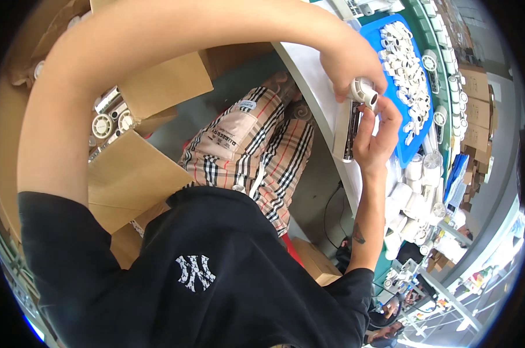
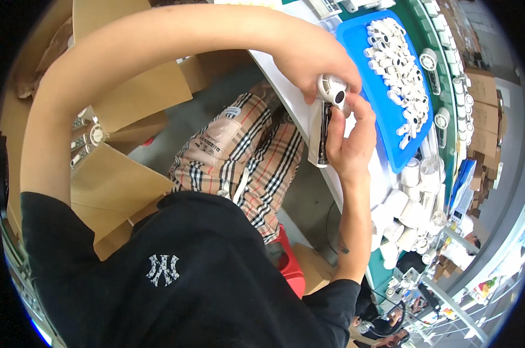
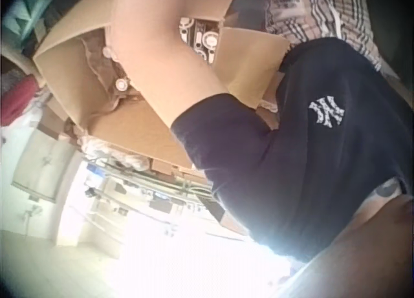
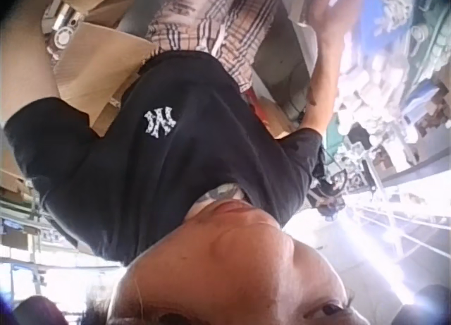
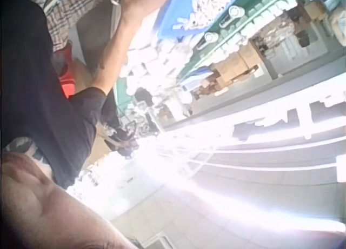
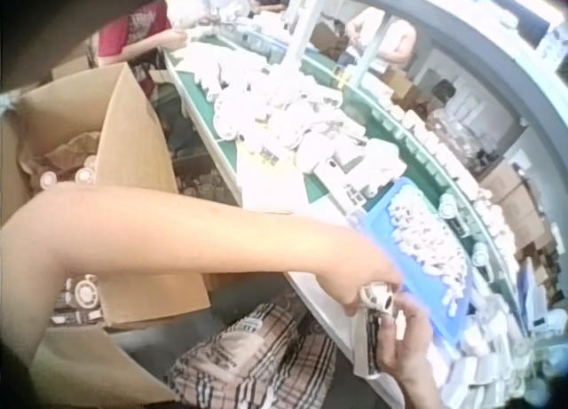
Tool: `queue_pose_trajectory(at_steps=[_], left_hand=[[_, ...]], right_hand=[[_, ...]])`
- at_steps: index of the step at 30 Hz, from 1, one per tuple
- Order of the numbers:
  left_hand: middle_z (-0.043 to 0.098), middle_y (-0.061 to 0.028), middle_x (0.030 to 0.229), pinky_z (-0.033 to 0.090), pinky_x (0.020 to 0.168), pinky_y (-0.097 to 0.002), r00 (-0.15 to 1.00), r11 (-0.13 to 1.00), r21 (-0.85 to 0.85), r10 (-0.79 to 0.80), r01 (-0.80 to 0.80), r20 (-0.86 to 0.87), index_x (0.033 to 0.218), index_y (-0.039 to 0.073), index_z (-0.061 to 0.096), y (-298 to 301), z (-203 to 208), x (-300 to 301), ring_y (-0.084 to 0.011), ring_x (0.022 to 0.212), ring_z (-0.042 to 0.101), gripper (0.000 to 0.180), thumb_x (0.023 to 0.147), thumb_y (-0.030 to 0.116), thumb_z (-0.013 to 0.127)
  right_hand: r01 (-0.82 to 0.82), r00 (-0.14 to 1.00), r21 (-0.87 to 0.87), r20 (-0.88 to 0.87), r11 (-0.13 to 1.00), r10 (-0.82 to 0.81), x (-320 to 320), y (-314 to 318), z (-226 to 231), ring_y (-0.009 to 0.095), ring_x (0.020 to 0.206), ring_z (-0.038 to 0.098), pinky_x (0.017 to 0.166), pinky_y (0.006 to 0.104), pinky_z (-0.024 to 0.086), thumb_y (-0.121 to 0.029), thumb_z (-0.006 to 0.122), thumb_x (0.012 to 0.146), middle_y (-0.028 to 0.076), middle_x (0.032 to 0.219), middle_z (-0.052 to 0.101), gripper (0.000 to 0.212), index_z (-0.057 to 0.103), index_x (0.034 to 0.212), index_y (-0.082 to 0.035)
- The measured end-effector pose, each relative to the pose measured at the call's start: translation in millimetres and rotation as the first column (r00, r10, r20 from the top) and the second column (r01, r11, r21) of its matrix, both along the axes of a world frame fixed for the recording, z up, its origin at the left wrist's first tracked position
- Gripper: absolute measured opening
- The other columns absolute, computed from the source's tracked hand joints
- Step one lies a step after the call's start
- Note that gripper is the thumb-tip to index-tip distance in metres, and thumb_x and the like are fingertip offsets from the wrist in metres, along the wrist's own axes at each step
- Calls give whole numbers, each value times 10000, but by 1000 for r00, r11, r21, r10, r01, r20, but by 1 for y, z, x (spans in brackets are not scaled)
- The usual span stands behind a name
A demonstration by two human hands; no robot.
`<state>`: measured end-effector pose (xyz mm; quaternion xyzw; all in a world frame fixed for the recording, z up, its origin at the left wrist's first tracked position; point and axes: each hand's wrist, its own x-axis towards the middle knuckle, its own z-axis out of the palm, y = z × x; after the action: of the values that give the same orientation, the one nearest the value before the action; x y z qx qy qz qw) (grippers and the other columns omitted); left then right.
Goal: Assembling the components of small portable electronic fans on a factory production line.
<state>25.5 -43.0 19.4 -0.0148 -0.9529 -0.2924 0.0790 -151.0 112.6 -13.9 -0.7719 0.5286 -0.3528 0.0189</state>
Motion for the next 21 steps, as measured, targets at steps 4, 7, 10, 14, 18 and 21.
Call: queue_pose_trajectory(at_steps=[4, 7, 10, 14, 18, 21], left_hand=[[646, -120, 1125, 490, 882, -420, 997, 998, -38, 40, -42, -59, 1195, 80, 578, -1, -2, 4, -329, 1062, 605, 602, 651, 152, 825], [631, -132, 1126, 498, 855, -416, 990, 997, -46, 63, -69, -129, 1191, 76, 549, 1, -8, 11, -341, 1051, 602, 643, 632, 212, 835], [596, -131, 1087, 492, 823, -425, 965, 972, -55, 221, -230, -145, 1140, 64, 502, 15, -8, 11, -347, 1019, 586, 579, 677, 250, 795], [576, -155, 1053, 479, 832, -408, 961, 970, -56, 227, -239, -157, 1116, 53, 507, 25, 2, 13, -356, 1016, 561, 519, 700, 227, 765], [573, -139, 1082, 464, 877, -410, 969, 980, -76, 165, -181, -181, 1133, 56, 528, 27, -2, 10, -345, 1028, 556, 520, 691, 200, 761], [578, -126, 1121, 448, 923, -413, 974, 985, -97, 122, -142, -188, 1138, 55, 541, 30, 1, 7, -337, 1064, 552, 516, 690, 188, 761]], right_hand=[[74, 997, -61, 4, 995, -74, 1, 5, 14, 259, 920, 605, 829, 334, 477, 12, 602, 886, 164, 1071, 613, 293, 545, 1173, 16], [193, 973, -30, 134, 981, -188, -5, 12, 22, 228, 891, 593, 791, 319, 483, 23, 602, 878, 148, 1064, 618, 256, 580, 1132, 0], [190, 977, -39, 106, 981, -185, -8, 23, 35, 227, 853, 583, 742, 308, 483, 38, 640, 828, 132, 1034, 617, 250, 620, 1072, -11], [297, 944, -20, 158, 955, -291, -16, 38, 38, 240, 861, 589, 741, 316, 483, 26, 665, 816, 123, 993, 609, 276, 640, 1085, -30], [239, 942, 100, 216, 966, -255, -12, 40, 32, 251, 877, 596, 765, 327, 482, -27, 691, 821, 106, 970, 611, 289, 648, 1105, -49], [210, 925, 161, 289, 964, -249, -5, 40, 29, 265, 898, 594, 790, 347, 476, -77, 694, 833, 100, 943, 614, 249, 662, 1078, -47]])
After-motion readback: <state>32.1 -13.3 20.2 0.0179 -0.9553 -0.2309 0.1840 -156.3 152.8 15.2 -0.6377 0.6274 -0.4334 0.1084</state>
